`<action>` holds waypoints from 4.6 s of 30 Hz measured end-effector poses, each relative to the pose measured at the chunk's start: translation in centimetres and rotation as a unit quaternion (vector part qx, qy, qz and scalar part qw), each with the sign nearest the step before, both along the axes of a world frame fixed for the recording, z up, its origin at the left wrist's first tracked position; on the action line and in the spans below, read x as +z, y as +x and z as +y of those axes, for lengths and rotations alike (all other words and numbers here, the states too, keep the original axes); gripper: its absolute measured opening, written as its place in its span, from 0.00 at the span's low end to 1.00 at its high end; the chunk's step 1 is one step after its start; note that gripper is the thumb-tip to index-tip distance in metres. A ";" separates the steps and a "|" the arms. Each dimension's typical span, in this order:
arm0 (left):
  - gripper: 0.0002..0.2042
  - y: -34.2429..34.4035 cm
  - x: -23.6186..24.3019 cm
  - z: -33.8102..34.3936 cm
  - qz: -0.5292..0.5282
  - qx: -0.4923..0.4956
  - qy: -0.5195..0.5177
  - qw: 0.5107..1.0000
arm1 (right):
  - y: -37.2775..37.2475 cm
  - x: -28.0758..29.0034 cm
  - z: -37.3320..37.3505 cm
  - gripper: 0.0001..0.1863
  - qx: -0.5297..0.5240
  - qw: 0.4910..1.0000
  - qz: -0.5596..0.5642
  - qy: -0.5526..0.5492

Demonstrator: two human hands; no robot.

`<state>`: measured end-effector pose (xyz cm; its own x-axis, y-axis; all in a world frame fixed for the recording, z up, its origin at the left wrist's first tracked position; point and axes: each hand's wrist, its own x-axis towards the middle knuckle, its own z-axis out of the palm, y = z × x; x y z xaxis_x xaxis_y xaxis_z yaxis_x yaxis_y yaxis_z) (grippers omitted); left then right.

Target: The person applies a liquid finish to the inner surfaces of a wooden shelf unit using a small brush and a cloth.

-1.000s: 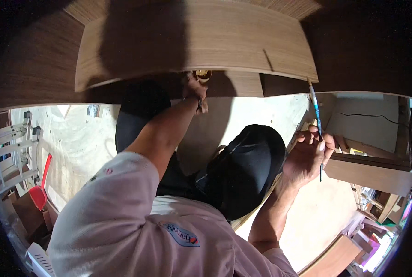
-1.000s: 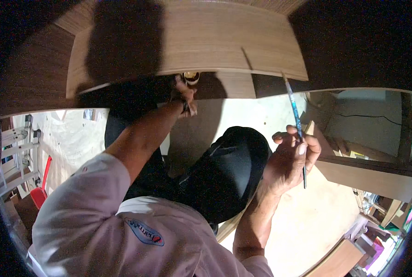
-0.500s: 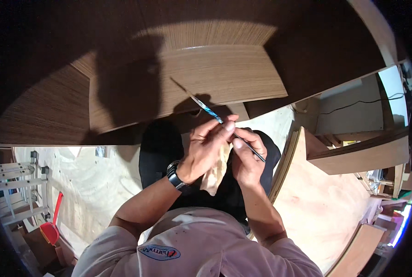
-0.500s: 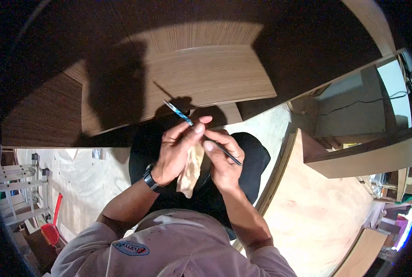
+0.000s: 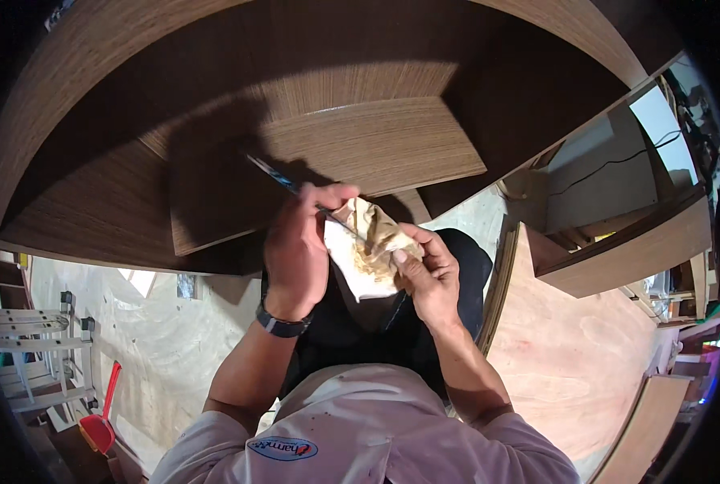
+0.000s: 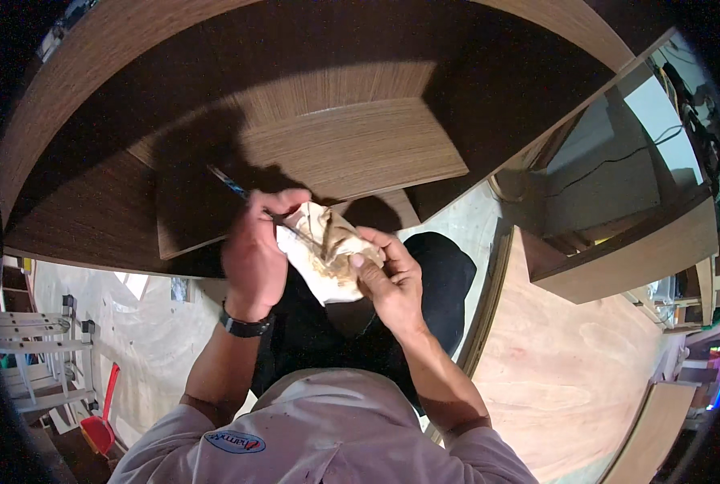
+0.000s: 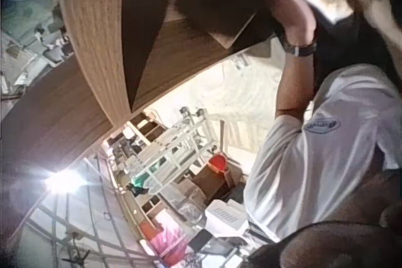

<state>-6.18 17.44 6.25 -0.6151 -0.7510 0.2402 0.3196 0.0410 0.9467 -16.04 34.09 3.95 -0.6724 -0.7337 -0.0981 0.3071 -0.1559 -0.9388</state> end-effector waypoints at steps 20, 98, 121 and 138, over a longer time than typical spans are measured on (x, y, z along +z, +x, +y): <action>0.13 3.2 1.9 1.9 -0.243 -0.090 -0.121 0.958 | -1.3 0.7 0.0 0.12 0.088 0.984 -0.137 -0.067; 0.12 16.6 -2.7 2.4 -0.140 0.149 0.176 0.963 | -34.0 -5.8 -19.7 0.14 -0.255 0.775 0.324 0.479; 0.11 23.8 -4.1 2.1 -0.100 0.294 0.157 0.937 | -1.0 -4.6 -34.4 0.12 -0.204 0.928 0.160 0.268; 0.12 25.9 -4.4 2.8 -0.058 0.331 0.174 0.926 | 8.6 -3.3 -37.3 0.14 0.110 0.982 -0.137 0.070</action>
<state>19.76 20.22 1.85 0.0010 -0.9921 -0.1253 0.2287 -0.1218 0.9659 -7.44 -3.26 0.67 -0.4332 -0.8247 -0.3637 0.5636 0.0670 -0.8233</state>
